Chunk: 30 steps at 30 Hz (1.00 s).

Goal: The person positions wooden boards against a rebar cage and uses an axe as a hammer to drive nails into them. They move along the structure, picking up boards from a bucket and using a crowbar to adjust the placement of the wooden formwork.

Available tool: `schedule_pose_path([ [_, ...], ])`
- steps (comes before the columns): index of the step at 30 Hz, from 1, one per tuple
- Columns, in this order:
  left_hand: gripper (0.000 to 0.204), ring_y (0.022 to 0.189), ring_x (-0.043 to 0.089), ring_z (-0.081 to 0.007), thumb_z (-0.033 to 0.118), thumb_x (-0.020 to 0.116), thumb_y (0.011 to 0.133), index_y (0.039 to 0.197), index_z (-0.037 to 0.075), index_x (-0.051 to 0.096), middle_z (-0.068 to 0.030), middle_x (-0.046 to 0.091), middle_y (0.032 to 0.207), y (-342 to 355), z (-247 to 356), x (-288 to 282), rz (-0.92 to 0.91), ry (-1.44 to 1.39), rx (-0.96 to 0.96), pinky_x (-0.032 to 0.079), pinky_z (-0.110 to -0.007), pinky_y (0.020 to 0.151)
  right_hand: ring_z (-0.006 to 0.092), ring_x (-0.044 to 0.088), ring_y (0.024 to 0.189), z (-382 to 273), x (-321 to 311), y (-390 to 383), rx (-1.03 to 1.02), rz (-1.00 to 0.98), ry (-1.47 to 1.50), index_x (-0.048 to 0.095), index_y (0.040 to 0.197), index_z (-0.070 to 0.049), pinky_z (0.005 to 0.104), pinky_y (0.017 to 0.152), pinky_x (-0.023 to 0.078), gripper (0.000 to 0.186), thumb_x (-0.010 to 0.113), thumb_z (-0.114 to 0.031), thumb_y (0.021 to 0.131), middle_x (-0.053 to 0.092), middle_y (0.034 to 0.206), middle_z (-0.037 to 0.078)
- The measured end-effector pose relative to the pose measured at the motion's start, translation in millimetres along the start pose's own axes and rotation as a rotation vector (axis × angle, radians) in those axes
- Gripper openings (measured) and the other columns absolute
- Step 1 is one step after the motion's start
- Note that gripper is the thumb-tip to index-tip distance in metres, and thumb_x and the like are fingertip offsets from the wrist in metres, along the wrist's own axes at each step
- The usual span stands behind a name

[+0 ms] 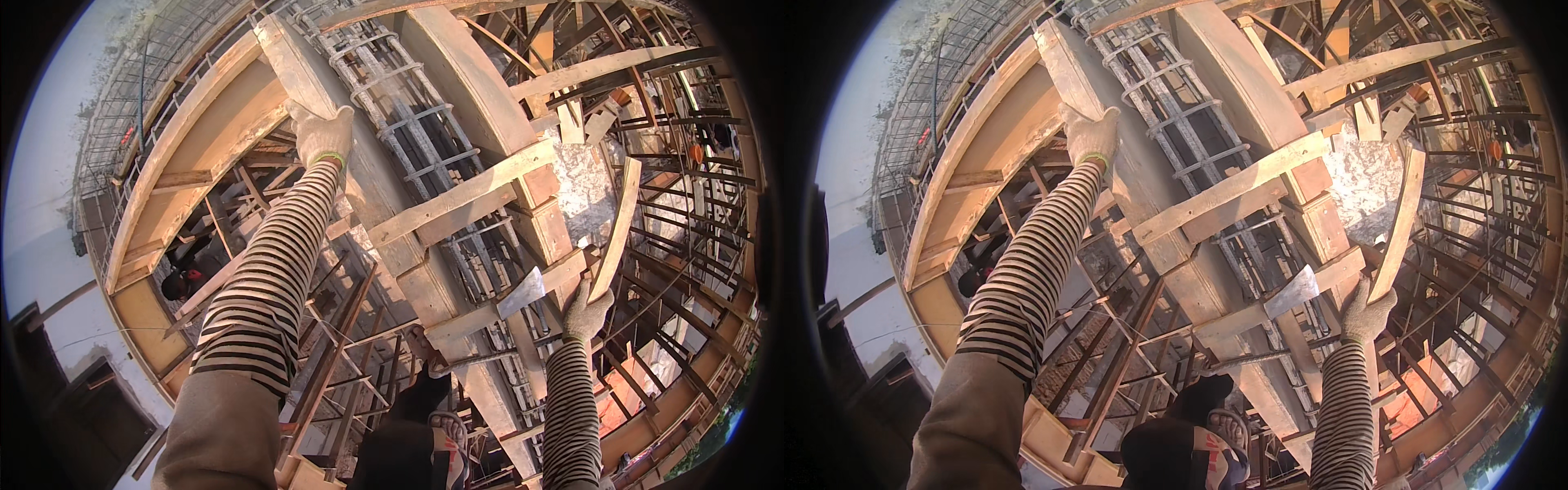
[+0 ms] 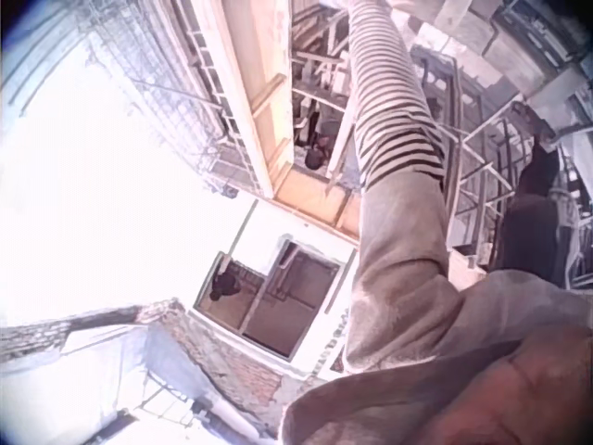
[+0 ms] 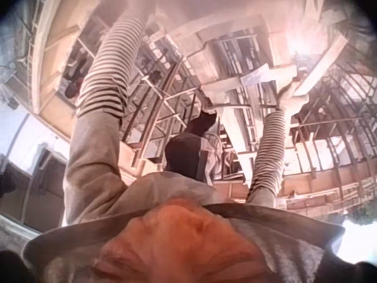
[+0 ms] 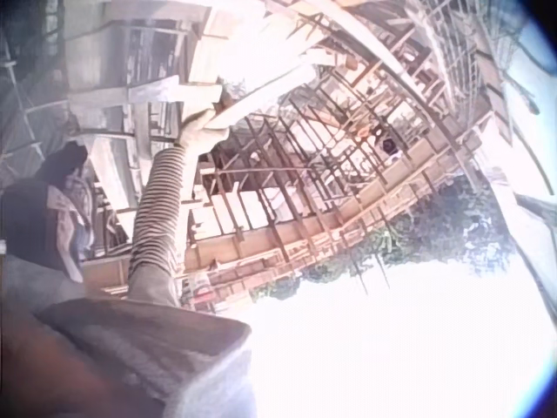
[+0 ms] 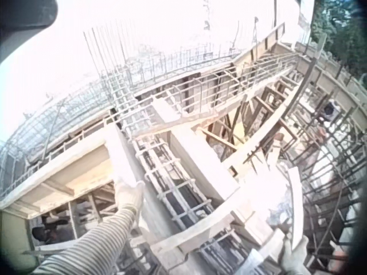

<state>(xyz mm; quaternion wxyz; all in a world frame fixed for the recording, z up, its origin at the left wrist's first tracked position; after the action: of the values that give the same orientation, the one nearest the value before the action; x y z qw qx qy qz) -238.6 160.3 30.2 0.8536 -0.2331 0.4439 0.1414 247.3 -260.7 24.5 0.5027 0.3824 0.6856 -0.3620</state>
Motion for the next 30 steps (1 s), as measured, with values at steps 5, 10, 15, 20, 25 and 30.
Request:
schedule_pose_path([
  [5,0.121,0.145,0.048,-0.0437,0.039,0.081,0.080,0.167,-0.004,0.009,-0.0315,0.037,0.164,-4,4,-5,0.009,-0.055,-0.022,0.039,-0.043,0.122,0.0447,0.065,0.123,-5,-1,3,0.042,-0.051,0.035,0.048,0.143,0.001,0.0493,0.104,0.050,0.084,0.067,-0.064,0.095,0.065,0.131,0.029],
  [10,0.119,0.150,0.042,-0.0418,0.035,0.079,0.084,0.168,0.000,0.003,-0.0292,0.036,0.165,-1,12,-6,-0.079,-0.099,-0.129,0.034,-0.040,0.126,0.0449,0.066,0.122,-26,0,1,0.254,0.000,0.005,0.050,0.143,0.002,0.0504,0.104,0.050,0.078,0.065,-0.061,0.098,0.066,0.132,0.029],
  [15,0.117,0.156,0.033,-0.0409,0.036,0.075,0.088,0.170,0.008,-0.004,-0.0297,0.029,0.168,8,15,0,-0.101,0.012,-0.161,0.030,-0.040,0.129,0.0462,0.067,0.118,-55,1,-4,0.389,0.019,-0.068,0.051,0.139,0.004,0.0525,0.099,0.053,0.075,0.064,-0.058,0.100,0.067,0.128,0.029],
  [20,0.116,0.152,0.039,-0.0418,0.030,0.075,0.093,0.169,0.014,-0.011,-0.0286,0.026,0.169,7,12,4,-0.161,-0.041,-0.272,0.033,-0.044,0.130,0.0470,0.065,0.122,-50,12,-3,0.555,0.004,-0.096,0.043,0.148,0.004,0.0523,0.103,0.051,0.079,0.065,-0.055,0.100,0.064,0.133,0.031],
  [25,0.118,0.152,0.040,-0.0408,0.026,0.077,0.092,0.169,0.012,-0.011,-0.0281,0.025,0.169,10,-26,22,-0.109,0.101,-0.204,0.034,-0.043,0.129,0.0455,0.059,0.129,-37,18,3,0.512,0.111,-0.105,0.043,0.148,0.005,0.0502,0.109,0.046,0.081,0.065,-0.055,0.099,0.059,0.140,0.030],
  [30,0.109,0.150,0.042,-0.0365,0.007,0.071,0.092,0.169,0.006,-0.007,-0.0265,0.022,0.170,7,-8,25,-0.201,-0.104,-0.295,0.036,-0.038,0.126,0.0327,0.064,0.119,10,-2,4,0.562,0.128,0.368,0.049,0.146,0.003,0.0438,0.105,0.049,0.073,0.065,-0.052,0.101,0.063,0.130,0.022],
])
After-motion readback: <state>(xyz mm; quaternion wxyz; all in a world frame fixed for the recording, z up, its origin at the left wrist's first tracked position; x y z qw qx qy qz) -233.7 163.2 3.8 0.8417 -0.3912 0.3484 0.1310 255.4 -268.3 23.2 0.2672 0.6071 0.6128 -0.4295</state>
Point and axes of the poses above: each hand's wrist, its own y-axis towards the middle knuckle, its own x-axis out of the palm, z = x × y, the point moved 6 cm from there along y, towards the middle knuckle
